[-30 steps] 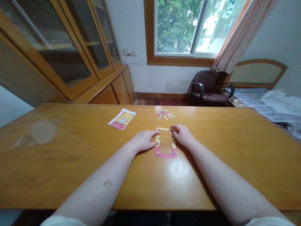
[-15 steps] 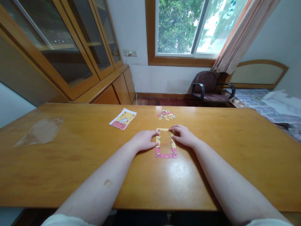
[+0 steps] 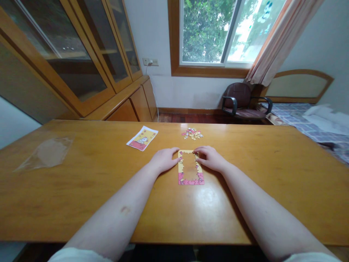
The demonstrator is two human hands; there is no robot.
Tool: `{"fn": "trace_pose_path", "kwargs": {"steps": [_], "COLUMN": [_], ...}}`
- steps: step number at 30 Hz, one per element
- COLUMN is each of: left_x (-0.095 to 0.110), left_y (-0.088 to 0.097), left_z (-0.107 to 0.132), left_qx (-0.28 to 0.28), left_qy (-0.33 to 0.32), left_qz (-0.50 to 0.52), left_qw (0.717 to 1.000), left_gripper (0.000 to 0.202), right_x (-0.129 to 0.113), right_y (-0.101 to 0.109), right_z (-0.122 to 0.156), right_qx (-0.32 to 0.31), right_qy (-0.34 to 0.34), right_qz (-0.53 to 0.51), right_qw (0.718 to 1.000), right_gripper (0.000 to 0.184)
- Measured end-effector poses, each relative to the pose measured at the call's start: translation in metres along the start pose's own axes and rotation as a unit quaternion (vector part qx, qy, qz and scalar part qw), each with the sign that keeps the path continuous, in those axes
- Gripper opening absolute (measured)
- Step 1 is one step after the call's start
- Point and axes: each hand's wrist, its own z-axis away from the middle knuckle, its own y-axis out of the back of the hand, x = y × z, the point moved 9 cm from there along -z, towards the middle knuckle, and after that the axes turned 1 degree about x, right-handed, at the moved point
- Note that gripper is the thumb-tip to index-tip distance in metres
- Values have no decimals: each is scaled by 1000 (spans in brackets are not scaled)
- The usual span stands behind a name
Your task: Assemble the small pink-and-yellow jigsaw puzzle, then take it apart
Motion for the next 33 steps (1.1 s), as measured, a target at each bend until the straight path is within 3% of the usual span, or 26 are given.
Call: {"fn": "trace_pose_path", "kwargs": {"steps": [8,12,16,20,24,29,33], "left_x": [2,-4,-22,-35,-24,-26,-33], "left_y": [-1,-2,-1,3,-1,-7,3], "left_z": [1,-4,-14,-21,-31,-54,-64], "left_qx": [-9,14,60,117,90,5,67], "left_qy": [-7,-7,26,51,64,151,203], "left_qz": [-7,26,110,196,87,28,17], "left_qw": [1000,1000,992,972,990,988,977], "left_gripper": [51,49,37,27,29,47,37], "right_x": [1,13,40,76,95,123,119], "right_y": [0,4,14,21,18,21,30], "right_z": [0,0,-1,6,-3,-20,-31], "right_qx": [12,49,125,212,199,197,197], "right_qy": [-3,-33,-116,-253,-267,-315,-311], "right_qz": [6,-6,-44,-122,-149,-174,-68], "right_qw": [1000,998,984,936,931,912,927], "right_gripper": [29,35,31,30,25,22,25]}}
